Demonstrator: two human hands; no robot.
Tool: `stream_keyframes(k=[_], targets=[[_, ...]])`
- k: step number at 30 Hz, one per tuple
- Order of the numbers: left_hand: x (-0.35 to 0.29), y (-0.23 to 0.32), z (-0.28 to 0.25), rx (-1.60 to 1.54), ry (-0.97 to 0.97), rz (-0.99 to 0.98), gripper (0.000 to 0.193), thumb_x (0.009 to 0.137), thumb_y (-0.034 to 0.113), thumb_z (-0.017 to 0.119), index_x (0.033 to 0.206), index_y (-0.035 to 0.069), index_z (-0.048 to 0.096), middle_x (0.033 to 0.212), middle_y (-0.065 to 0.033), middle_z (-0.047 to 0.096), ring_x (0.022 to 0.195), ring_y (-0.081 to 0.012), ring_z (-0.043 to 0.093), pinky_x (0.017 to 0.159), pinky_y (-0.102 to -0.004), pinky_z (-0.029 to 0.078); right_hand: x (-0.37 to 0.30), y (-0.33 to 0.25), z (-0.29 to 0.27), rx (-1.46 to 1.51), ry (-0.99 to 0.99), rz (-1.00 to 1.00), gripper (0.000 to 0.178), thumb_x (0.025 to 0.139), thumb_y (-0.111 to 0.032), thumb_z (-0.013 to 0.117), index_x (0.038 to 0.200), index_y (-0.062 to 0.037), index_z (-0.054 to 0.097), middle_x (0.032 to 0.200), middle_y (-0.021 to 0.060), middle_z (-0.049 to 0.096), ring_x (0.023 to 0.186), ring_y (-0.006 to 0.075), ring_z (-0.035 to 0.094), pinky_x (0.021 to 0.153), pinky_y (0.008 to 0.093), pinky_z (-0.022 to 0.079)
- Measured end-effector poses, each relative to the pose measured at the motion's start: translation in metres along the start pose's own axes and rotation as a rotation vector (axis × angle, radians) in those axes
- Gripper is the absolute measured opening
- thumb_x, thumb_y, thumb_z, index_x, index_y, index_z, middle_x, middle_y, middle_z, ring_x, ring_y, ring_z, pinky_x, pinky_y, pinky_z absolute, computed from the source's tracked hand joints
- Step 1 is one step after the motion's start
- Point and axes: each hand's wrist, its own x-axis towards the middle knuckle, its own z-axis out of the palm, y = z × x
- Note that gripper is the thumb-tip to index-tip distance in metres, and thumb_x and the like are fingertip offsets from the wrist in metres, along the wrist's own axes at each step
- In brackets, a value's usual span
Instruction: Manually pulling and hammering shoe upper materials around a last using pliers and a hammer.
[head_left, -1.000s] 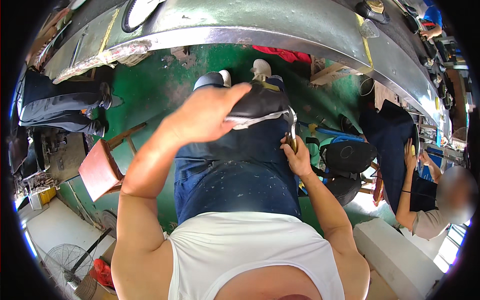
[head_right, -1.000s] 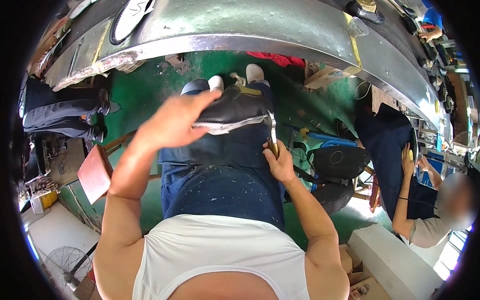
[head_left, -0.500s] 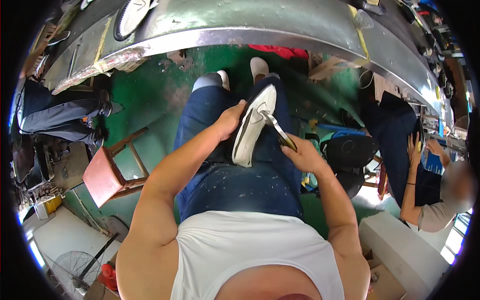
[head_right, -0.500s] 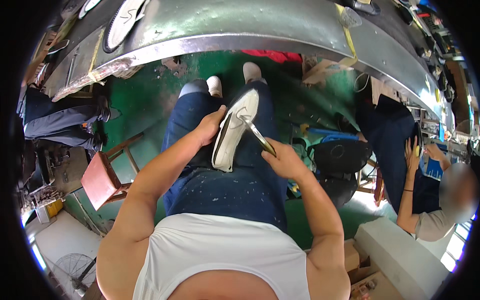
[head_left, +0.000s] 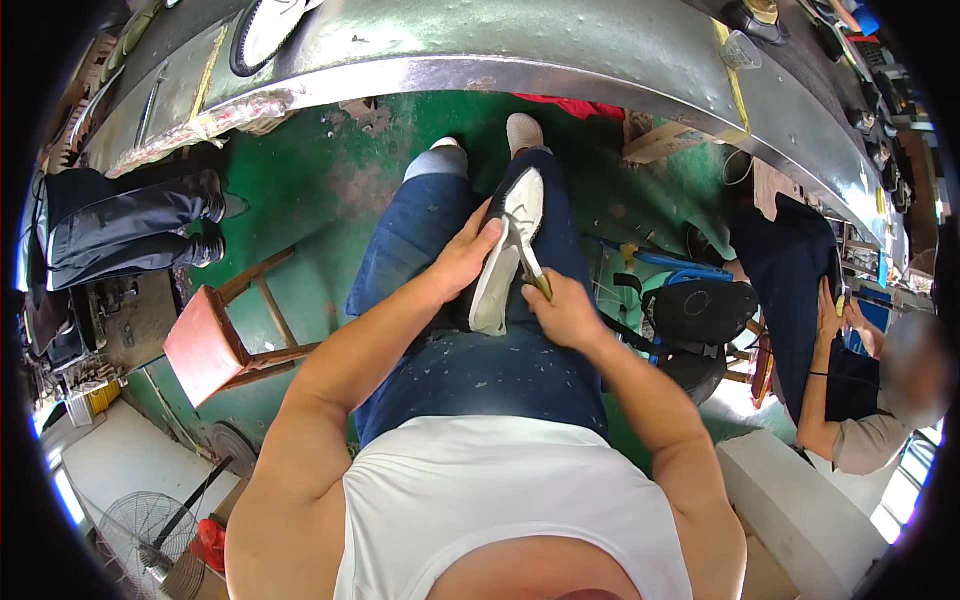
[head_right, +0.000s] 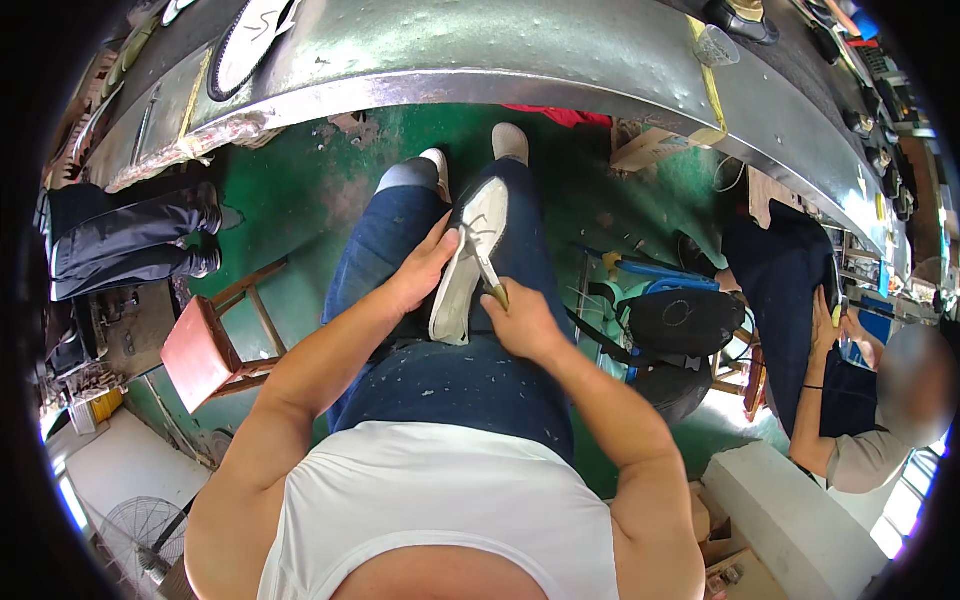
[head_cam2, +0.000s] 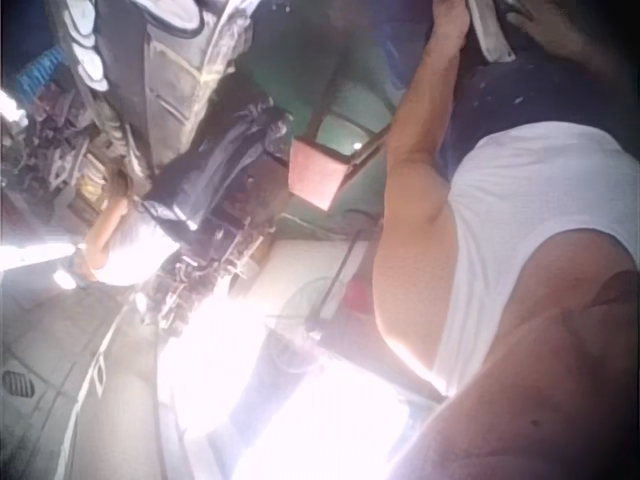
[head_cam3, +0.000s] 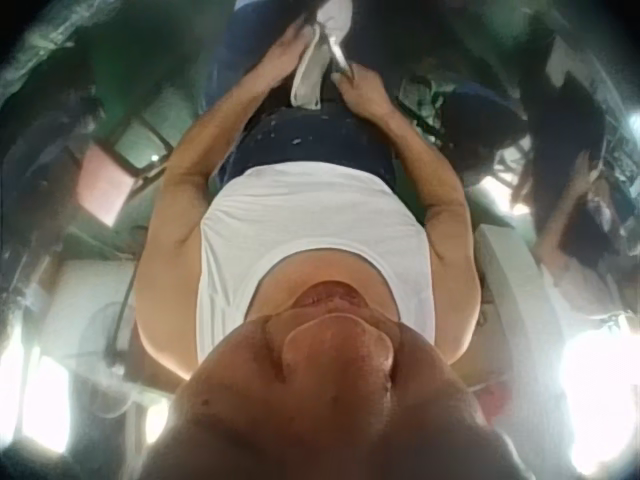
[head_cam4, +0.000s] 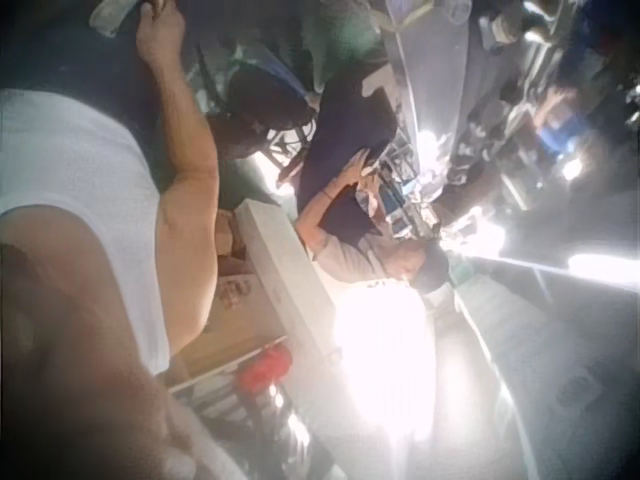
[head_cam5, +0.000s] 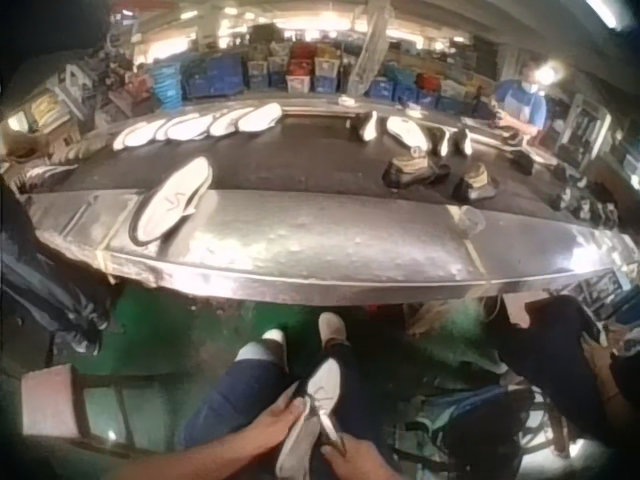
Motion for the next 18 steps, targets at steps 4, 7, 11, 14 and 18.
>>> stream_keyframes(k=[4, 7, 11, 14, 18], targets=[[0.009, -0.005, 0.001, -0.004, 0.057, 0.001, 0.071, 0.102, 0.038, 0.057, 0.158, 0.008, 0.026, 0.144, -0.0136, 0.051, 0.13, -0.0202, 0.048, 0.11, -0.0316, 0.037, 0.003, -0.007, -0.019, 0.12, -0.202, 0.185, 0.029, 0.095, -0.025, 0.06, 0.105, 0.0021, 0.06, 0.08, 0.0184, 0.066, 0.077, 0.0334, 0.068, 0.074, 0.0432, 0.052], [0.013, -0.007, 0.003, 0.217, 0.148, 0.078, 0.064, 0.102, 0.03, 0.056, 0.157, 0.011, 0.029, 0.138, -0.0196, 0.057, 0.127, -0.0237, 0.054, 0.108, -0.0328, 0.04, 0.01, -0.017, -0.041, 0.03, -0.184, 0.087, 0.028, 0.097, -0.024, 0.059, 0.105, 0.0027, 0.059, 0.078, 0.0163, 0.066, 0.063, 0.0267, 0.066, 0.064, 0.0402, 0.053], [0.009, 0.0, 0.011, 0.479, 0.236, 0.174, 0.06, 0.102, 0.025, 0.052, 0.156, 0.01, 0.03, 0.138, -0.0242, 0.055, 0.128, -0.0309, 0.055, 0.108, -0.0342, 0.04, 0.018, -0.008, -0.036, 0.422, -0.252, 0.187, 0.024, 0.1, -0.023, 0.057, 0.103, 0.0005, 0.06, 0.077, 0.0103, 0.064, 0.052, 0.0157, 0.058, 0.052, 0.0312, 0.047], [0.011, -0.005, 0.006, 0.674, 0.177, 0.37, 0.056, 0.103, 0.02, 0.047, 0.156, 0.013, 0.031, 0.135, -0.0267, 0.055, 0.124, -0.04, 0.056, 0.106, -0.0374, 0.043, 0.016, -0.003, -0.01, 0.708, -0.272, 0.304, 0.023, 0.102, -0.023, 0.054, 0.105, -0.0009, 0.061, 0.079, 0.0055, 0.063, 0.048, 0.0082, 0.047, 0.045, 0.023, 0.037], [0.008, 0.018, 0.007, 0.906, 0.076, 0.366, 0.048, 0.102, 0.015, 0.045, 0.15, 0.013, 0.041, 0.121, -0.0247, 0.059, 0.11, -0.0417, 0.06, 0.098, -0.042, 0.048, 0.013, 0.017, -0.011, 0.975, -0.305, 0.321, 0.028, 0.102, -0.024, 0.056, 0.113, 0.0018, 0.059, 0.084, 0.0065, 0.064, 0.06, 0.0102, 0.056, 0.045, 0.021, 0.04]])
